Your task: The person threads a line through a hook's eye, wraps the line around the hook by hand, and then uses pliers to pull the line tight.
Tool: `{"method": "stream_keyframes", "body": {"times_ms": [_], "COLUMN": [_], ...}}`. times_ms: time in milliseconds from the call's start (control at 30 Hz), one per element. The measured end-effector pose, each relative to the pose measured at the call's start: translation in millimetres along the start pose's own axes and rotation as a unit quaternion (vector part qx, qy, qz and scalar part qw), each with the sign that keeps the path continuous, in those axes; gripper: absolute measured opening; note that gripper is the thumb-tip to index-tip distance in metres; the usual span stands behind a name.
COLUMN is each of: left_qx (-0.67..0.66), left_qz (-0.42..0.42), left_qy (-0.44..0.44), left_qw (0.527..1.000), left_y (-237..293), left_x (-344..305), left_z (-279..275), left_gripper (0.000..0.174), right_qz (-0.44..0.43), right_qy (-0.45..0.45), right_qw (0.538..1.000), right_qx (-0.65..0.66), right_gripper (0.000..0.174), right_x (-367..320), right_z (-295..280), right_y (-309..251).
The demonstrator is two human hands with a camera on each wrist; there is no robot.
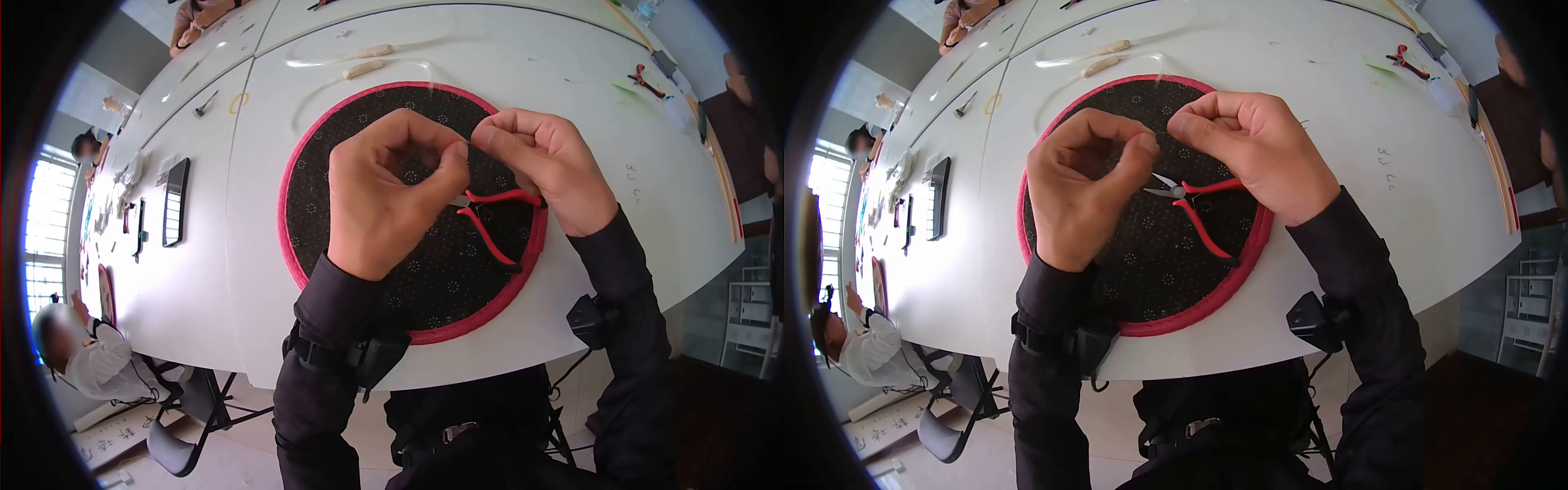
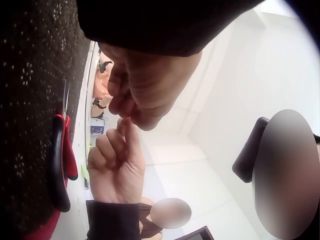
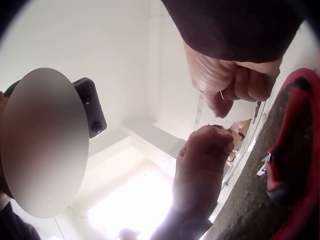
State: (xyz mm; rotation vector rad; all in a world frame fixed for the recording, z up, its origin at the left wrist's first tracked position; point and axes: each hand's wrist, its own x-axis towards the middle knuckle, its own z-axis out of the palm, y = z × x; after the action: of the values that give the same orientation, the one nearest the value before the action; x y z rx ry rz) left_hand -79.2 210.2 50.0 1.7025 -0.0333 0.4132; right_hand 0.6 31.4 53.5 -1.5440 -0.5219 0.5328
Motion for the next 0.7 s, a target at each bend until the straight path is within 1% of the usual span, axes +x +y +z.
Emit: {"method": "stream_keyframes", "body": {"times_ms": [133,233,300,367,533,567,633,700], "left_qx": [0.014,0.030,0.011,-0.010,-0.085,-0.090,-0.100,-0.083], "left_qz": [0.031,0.031,0.016,0.000,-0.039,-0.036,-0.030,-0.037], "left_qy": [0.054,0.067,0.067,0.062,0.045,0.048,0.053,0.061], "left_qw": [0.998,0.997,0.998,0.998,0.995,0.994,0.993,0.994], "left_y": [-3,-6,-4,-2,-3,-5,-7,-7], "left_x": [1,2,2,2,3,4,4,4], "left_z": [-1,-2,-3,-3,-4,-4,-4,-4], "left_gripper": [0.005,0.006,0.007,0.009,0.012,0.013,0.013,0.013], "right_qz": [-0.005,-0.033,-0.052,-0.034,-0.020,-0.013,-0.023,-0.055], "right_qy": [0.008,0.015,0.021,0.034,0.049,0.049,0.051,0.055], "right_qw": [1.000,0.999,0.998,0.999,0.998,0.999,0.998,0.997], "right_qx": [-0.013,-0.015,-0.012,-0.018,0.015,0.015,0.006,-0.013], "right_gripper": [0.026,0.026,0.025,0.026,0.026,0.025,0.025,0.023], "right_x": [-3,-3,-1,-3,-4,-4,-3,-1], "right_z": [7,9,11,13,14,15,17,19], "right_y": [-2,2,9,2,1,1,5,13]}}
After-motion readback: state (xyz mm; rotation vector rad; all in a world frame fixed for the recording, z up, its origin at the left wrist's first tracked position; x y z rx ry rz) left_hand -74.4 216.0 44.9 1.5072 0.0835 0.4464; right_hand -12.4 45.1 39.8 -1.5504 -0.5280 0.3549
